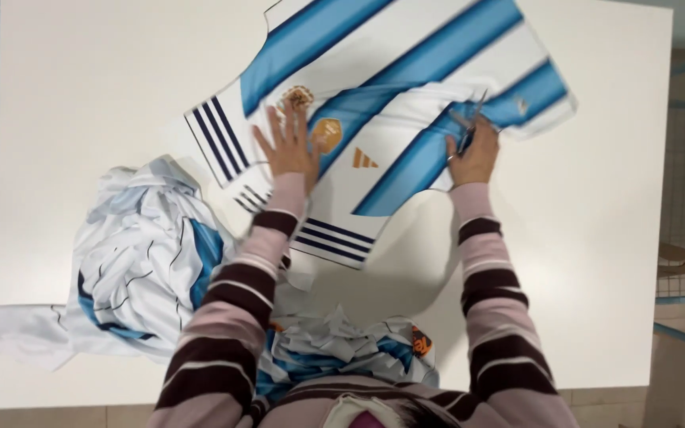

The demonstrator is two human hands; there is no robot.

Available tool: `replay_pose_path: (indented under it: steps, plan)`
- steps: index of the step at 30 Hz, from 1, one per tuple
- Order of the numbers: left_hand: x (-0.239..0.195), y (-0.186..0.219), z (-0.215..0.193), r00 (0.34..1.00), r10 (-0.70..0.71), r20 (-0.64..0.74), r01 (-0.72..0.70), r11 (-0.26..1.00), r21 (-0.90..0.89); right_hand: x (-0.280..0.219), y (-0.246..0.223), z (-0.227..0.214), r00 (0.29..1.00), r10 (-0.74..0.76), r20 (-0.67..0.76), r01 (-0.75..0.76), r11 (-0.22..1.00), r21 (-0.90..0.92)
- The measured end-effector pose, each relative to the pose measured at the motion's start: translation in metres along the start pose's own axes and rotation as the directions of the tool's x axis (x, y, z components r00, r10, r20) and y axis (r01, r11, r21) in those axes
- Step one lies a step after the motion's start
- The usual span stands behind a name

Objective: The person uses scissors to cut a large piece of white and blue striped fabric, which appears to be a soccer jersey, laid out on a white table. They carefully follow the printed outlines of the jersey, cutting around the sleeves, collar, and body sections.

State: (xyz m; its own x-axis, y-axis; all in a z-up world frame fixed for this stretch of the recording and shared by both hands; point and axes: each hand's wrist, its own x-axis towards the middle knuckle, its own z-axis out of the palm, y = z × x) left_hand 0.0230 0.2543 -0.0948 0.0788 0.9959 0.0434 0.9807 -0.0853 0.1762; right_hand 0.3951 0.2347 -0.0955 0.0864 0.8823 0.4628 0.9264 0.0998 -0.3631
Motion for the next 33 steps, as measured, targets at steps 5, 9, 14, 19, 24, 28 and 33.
replay_pose_path:
  steps: [5, 9, 14, 19, 24, 28, 33]
  plan:
    - [-0.067, 0.091, 0.010, 0.992, 0.072, 0.107, -0.051, 0.981, -0.187, -0.018, 0.078, -0.043, 0.997, 0.080, 0.007, -0.080, 0.996, -0.035]
    - [-0.117, 0.129, -0.005, 0.962, 0.264, 0.074, -0.206, 0.875, -0.437, -0.050, 0.117, -0.098, 0.920, 0.390, -0.035, -0.391, 0.911, -0.130]
    - [-0.163, 0.099, -0.047, 0.904, 0.347, 0.249, -0.251, 0.904, -0.347, -0.145, 0.037, -0.158, 0.933, 0.347, 0.090, -0.354, 0.932, 0.076]
    - [-0.214, 0.066, -0.054, 0.907, 0.367, 0.205, -0.314, 0.916, -0.251, -0.249, -0.038, -0.176, 0.761, 0.558, 0.331, -0.625, 0.767, 0.145]
    - [-0.245, 0.085, -0.094, 0.872, 0.397, 0.286, -0.316, 0.903, -0.292, -0.268, -0.100, -0.219, 0.918, 0.356, 0.177, -0.372, 0.926, 0.064]
    - [-0.283, 0.109, -0.101, 0.789, 0.533, 0.304, -0.359, 0.803, -0.475, -0.348, -0.099, -0.229, 0.613, 0.519, 0.595, -0.790, 0.426, 0.442]
    - [-0.320, 0.118, -0.077, 0.792, 0.506, 0.342, 0.041, 0.516, -0.856, -0.412, -0.101, -0.236, 0.283, 0.665, 0.691, -0.923, -0.007, 0.384]
